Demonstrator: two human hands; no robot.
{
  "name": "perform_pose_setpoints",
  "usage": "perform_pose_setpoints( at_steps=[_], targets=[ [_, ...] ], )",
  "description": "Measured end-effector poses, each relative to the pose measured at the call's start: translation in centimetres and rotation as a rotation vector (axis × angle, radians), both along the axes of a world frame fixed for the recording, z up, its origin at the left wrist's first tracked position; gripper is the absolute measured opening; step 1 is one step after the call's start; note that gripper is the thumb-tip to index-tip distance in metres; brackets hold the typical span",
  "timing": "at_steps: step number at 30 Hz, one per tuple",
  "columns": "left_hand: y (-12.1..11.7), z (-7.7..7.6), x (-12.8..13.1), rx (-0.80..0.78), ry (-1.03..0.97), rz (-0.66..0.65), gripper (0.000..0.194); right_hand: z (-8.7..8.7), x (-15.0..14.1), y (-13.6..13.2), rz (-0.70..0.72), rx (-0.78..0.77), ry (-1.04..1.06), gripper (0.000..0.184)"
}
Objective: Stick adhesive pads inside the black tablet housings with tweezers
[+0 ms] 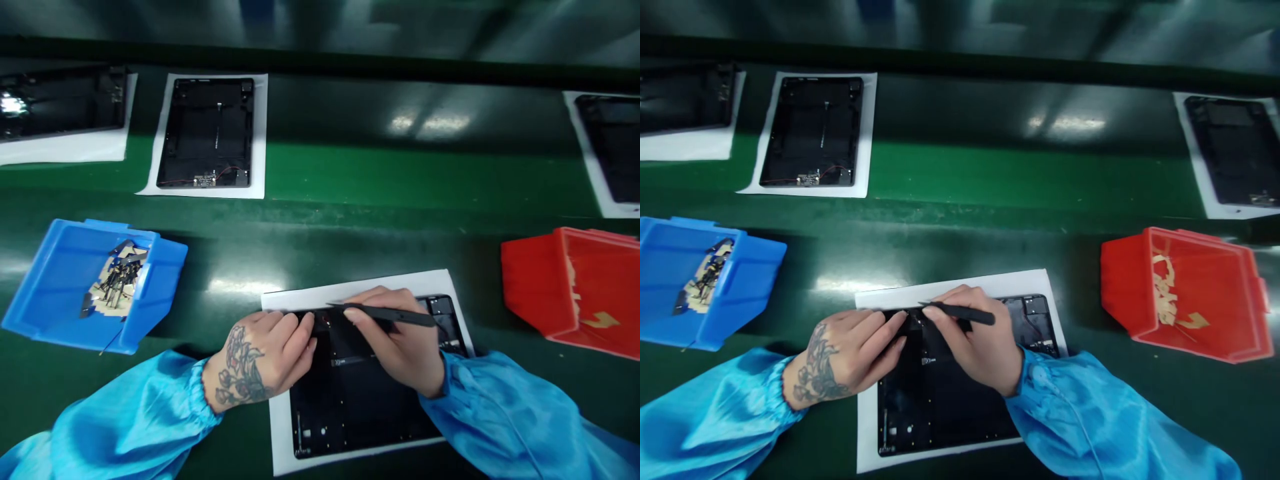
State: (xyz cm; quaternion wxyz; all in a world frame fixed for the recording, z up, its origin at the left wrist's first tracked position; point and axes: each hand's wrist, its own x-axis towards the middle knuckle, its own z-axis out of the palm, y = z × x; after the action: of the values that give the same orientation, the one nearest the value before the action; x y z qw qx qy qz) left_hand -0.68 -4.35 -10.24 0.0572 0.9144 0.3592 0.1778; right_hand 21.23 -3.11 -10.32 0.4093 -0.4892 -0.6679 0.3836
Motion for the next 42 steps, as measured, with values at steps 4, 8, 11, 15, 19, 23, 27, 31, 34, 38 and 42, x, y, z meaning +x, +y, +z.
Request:
perform_pose_setpoints(
  at_steps=[4, 8, 11, 15, 19, 23, 27, 31, 34, 38, 42],
  targets=[
    [0.16, 0.25, 0.01, -0.020, -0.022, -0.002, 0.028, 0.27, 0.82, -0.08, 0.006, -0.054, 0.067, 0.024],
    [0.30, 0.36, 0.08, -0.053, -0.036, -0.010, 0.028, 0.27, 0.94, -0.13, 0.089, -0.100, 0.087, 0.025],
    [0.36, 0.38, 0.12, -0.063, -0.043, -0.010, 0.028, 0.17, 0.84, -0.12, 0.062, -0.117, 0.016, 0.023],
    [0.31, 0.34, 0.18, -0.076, -0.046, -0.012, 0.032, 0.11, 0.74, -0.20, 0.006, -0.256, 0.042, 0.016],
    [0.16, 0.32, 0.11, -0.090, -0.064, -0.010, 0.040, 0.16, 0.55, -0.12, -0.028, -0.371, 0.073, 0.016],
    [0.08, 0.38, -0.11, -0.092, -0.074, -0.018, 0.041, 0.24, 0.33, 0.23, -0.059, -0.422, 0.039, 0.017],
    [0.16, 0.37, -0.13, -0.084, -0.071, -0.017, 0.039, 0.32, 0.29, 0.30, -0.076, -0.433, 0.021, 0.017],
    [0.26, 0.29, 0.04, -0.072, -0.070, -0.019, 0.038, 0.25, 0.36, 0.21, -0.073, -0.397, 0.002, 0.016],
    [0.29, 0.21, 0.10, -0.065, -0.078, -0.011, 0.037, 0.11, 0.37, 0.22, -0.074, -0.394, -0.016, 0.016],
    [0.24, 0.13, 0.04, -0.086, -0.092, -0.010, 0.037, -0.03, 0.36, 0.10, -0.070, -0.360, -0.004, 0.015],
    [0.27, 0.14, 0.00, -0.138, -0.082, -0.018, 0.040, -0.11, 0.45, -0.18, -0.070, -0.301, -0.031, 0.014]
  ],
)
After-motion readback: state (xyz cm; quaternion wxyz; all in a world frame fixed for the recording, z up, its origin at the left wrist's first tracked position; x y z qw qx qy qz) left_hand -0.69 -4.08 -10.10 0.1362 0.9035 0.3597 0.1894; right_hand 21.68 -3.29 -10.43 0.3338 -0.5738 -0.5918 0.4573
